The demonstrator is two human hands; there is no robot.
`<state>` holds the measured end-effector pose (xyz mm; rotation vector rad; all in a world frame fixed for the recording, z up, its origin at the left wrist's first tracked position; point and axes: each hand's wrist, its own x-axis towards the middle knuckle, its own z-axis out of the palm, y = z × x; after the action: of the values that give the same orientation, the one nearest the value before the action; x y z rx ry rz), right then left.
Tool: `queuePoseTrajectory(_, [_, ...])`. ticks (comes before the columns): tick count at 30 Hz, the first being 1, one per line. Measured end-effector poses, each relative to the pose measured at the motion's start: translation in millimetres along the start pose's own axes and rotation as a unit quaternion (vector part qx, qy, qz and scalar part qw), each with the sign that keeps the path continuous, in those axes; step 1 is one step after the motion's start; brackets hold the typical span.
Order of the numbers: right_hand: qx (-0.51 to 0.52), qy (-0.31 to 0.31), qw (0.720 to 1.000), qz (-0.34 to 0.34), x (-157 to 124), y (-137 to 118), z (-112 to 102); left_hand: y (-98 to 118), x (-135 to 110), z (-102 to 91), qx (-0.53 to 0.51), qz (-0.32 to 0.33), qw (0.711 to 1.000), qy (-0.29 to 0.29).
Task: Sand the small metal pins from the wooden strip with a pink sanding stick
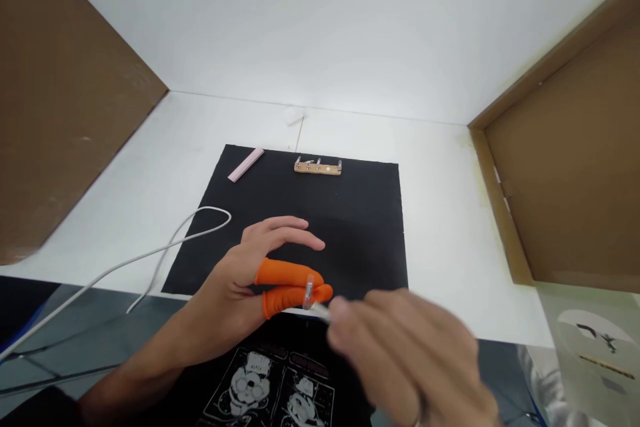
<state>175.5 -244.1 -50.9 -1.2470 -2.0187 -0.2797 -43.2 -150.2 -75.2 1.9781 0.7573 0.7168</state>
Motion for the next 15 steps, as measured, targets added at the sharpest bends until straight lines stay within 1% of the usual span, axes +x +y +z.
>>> queuePoseTrajectory(2, [-0.029, 0.023, 0.999, 0.022, 7.2, 9.3, -4.0, -1.3, -0.9, 1.6, -0.005, 0.005, 1.000, 0.010])
queuePoseTrajectory(3, [-0.035, 0.026, 0.999, 0.014, 9.8, 12.5, -6.3, -1.7, -1.2, 2.0, -0.005, 0.006, 1.000, 0.011])
queuePoseTrajectory(5, [-0.027, -0.007, 1.000, -0.009, 11.0, 12.3, -9.5, -1.5, -1.1, 1.8, -0.002, 0.005, 1.000, 0.004])
queuePoseTrajectory(7, [0.003, -0.041, 0.999, -0.035, 7.4, 4.9, -9.9, -0.3, -0.3, 0.2, 0.005, 0.004, 1.000, -0.006])
queuePoseTrajectory(9, [0.023, -0.047, 0.998, -0.040, 2.0, -2.0, -8.4, 0.7, 0.4, -1.1, 0.009, 0.004, 1.000, -0.012])
queuePoseTrajectory(10, [0.025, -0.052, 0.998, -0.028, -0.1, -3.1, -7.6, 0.8, 0.4, -1.3, 0.008, 0.006, 1.000, -0.010])
queuePoseTrajectory(12, [0.015, -0.043, 0.999, 0.002, -2.1, -0.3, -6.6, 0.0, -0.3, -0.6, 0.002, 0.010, 1.000, -0.006])
queuePoseTrajectory(15, [-0.010, -0.002, 0.999, 0.046, -0.1, 4.2, -5.6, -2.3, -2.5, 2.5, -0.006, 0.005, 1.000, -0.006])
